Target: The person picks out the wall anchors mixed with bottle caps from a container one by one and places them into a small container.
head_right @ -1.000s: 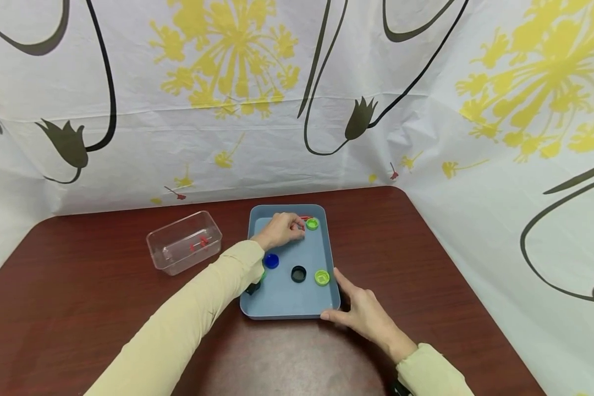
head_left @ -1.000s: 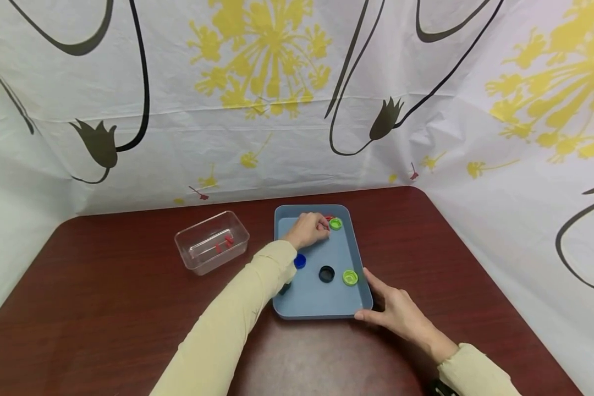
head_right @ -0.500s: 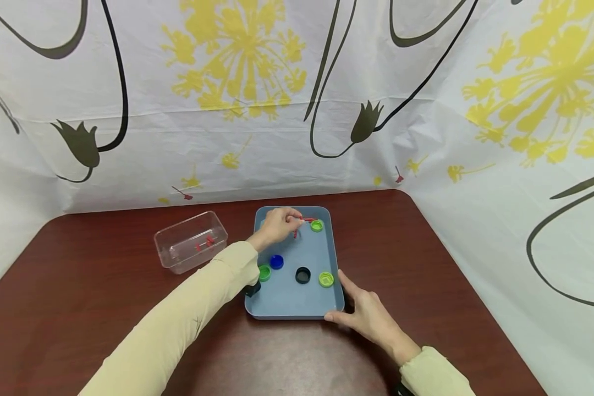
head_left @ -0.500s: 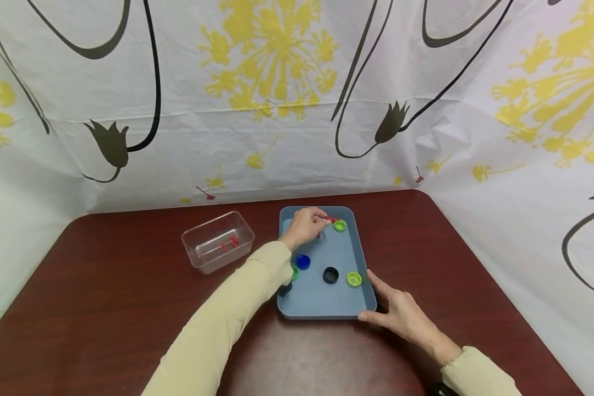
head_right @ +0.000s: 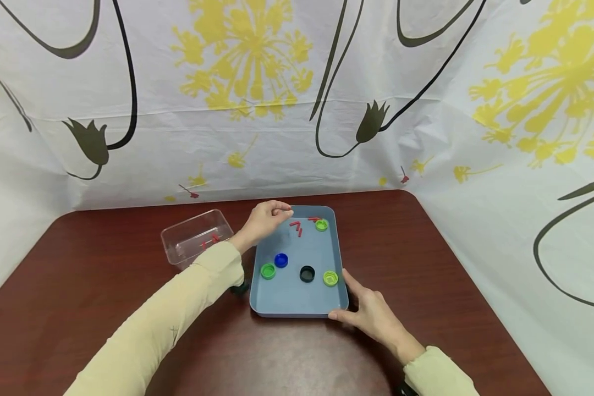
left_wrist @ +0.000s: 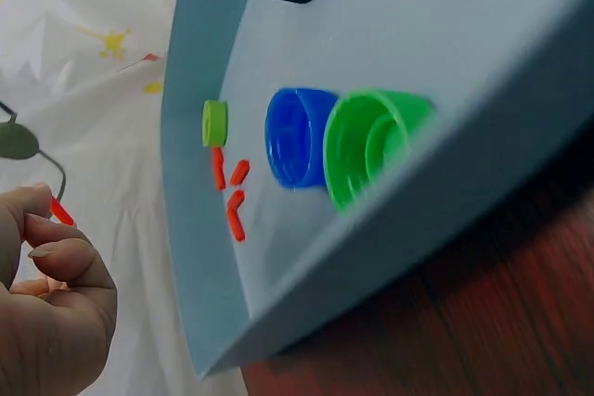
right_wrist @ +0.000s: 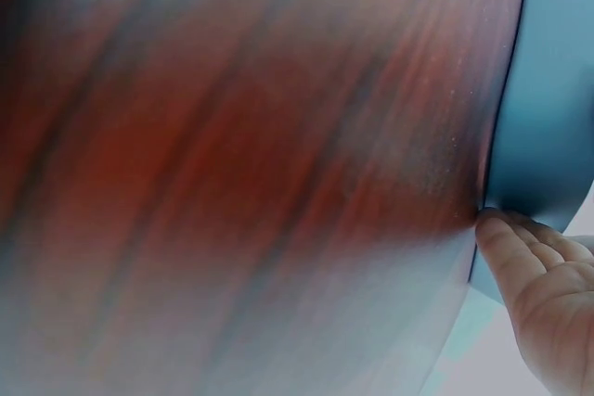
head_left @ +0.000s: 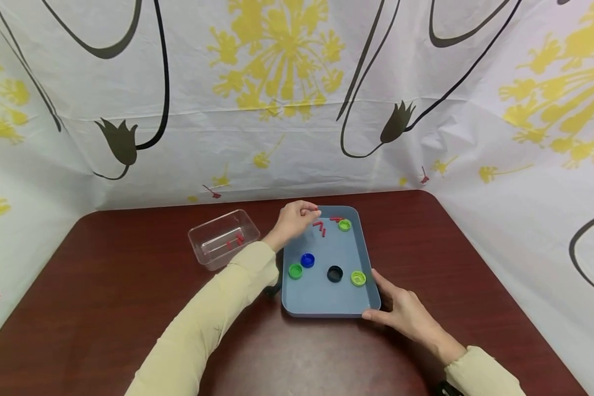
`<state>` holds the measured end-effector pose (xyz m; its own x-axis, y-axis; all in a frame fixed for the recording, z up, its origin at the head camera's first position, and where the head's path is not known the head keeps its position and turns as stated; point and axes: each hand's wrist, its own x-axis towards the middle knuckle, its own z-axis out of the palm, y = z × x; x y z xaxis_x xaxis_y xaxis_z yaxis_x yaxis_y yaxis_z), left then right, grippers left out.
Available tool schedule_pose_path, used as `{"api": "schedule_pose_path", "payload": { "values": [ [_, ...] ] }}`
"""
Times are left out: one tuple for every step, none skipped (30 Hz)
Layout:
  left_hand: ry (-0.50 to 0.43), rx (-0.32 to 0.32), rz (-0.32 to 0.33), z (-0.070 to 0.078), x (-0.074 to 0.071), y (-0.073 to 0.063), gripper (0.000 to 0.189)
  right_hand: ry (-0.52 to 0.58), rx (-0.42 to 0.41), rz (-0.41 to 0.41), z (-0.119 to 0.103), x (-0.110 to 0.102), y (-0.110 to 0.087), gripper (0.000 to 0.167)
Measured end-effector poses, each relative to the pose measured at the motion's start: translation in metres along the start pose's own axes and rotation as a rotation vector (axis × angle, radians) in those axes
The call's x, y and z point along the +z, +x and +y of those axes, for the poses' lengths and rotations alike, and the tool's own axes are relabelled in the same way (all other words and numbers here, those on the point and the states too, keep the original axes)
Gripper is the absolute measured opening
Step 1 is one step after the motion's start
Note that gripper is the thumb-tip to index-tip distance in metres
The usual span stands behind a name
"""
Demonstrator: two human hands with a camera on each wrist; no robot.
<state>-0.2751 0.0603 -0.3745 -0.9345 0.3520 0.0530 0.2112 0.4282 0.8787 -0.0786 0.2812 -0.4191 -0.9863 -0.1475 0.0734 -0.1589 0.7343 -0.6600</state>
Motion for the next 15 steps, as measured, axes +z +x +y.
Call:
{"api": "schedule_pose_path", "payload": {
  "values": [
    [-0.007,-0.006,0.008,-0.001,-0.003,-0.001,0.028,0.004,-0.002,-0.001,0.000,0.000,0.000,0.094],
    [-0.017,-0.016,0.015,-0.003,-0.007,-0.003,0.028,0.003,-0.003,-0.003,0.000,0.000,0.000,0.094],
    [-0.024,-0.024,0.023,-0.005,-0.011,-0.005,0.028,0.000,-0.003,-0.004,0.001,0.001,0.000,0.094],
    [-0.033,-0.031,0.030,-0.007,-0.015,-0.008,0.028,-0.005,-0.004,-0.003,0.001,0.001,0.000,0.094],
    [-0.046,-0.040,0.036,-0.009,-0.020,-0.010,0.028,-0.005,-0.003,-0.004,0.001,0.000,0.001,0.094],
    [-0.058,-0.044,0.040,-0.012,-0.025,-0.013,0.028,-0.002,-0.002,-0.006,0.001,0.000,0.001,0.094],
    [-0.067,-0.046,0.048,-0.014,-0.031,-0.016,0.029,-0.002,-0.001,-0.006,0.001,0.000,0.001,0.094],
    [-0.077,-0.045,0.058,-0.017,-0.036,-0.019,0.029,-0.001,0.000,-0.006,0.001,-0.001,0.001,0.094],
    [-0.086,-0.043,0.072,-0.020,-0.042,-0.022,0.029,0.000,0.001,-0.007,0.001,-0.001,0.001,0.094],
    [-0.094,-0.040,0.083,-0.024,-0.048,-0.025,0.030,0.005,0.000,-0.006,0.000,-0.002,0.001,0.094],
    [-0.104,-0.044,0.094,-0.027,-0.054,-0.028,0.031,0.012,0.002,-0.009,0.000,-0.002,0.001,0.094],
    [-0.107,-0.048,0.104,-0.031,-0.061,-0.031,0.032,0.015,0.000,-0.008,0.000,-0.002,0.001,0.093],
    [-0.099,-0.053,0.116,-0.034,-0.067,-0.035,0.033,0.015,-0.003,-0.006,0.000,-0.003,0.001,0.093],
    [-0.099,-0.064,0.123,-0.038,-0.073,-0.038,0.034,0.015,-0.007,-0.006,-0.001,-0.003,0.001,0.093],
    [-0.098,-0.073,0.128,-0.041,-0.079,-0.042,0.035,0.016,-0.007,-0.005,-0.001,-0.003,0.001,0.093]
  ]
}}
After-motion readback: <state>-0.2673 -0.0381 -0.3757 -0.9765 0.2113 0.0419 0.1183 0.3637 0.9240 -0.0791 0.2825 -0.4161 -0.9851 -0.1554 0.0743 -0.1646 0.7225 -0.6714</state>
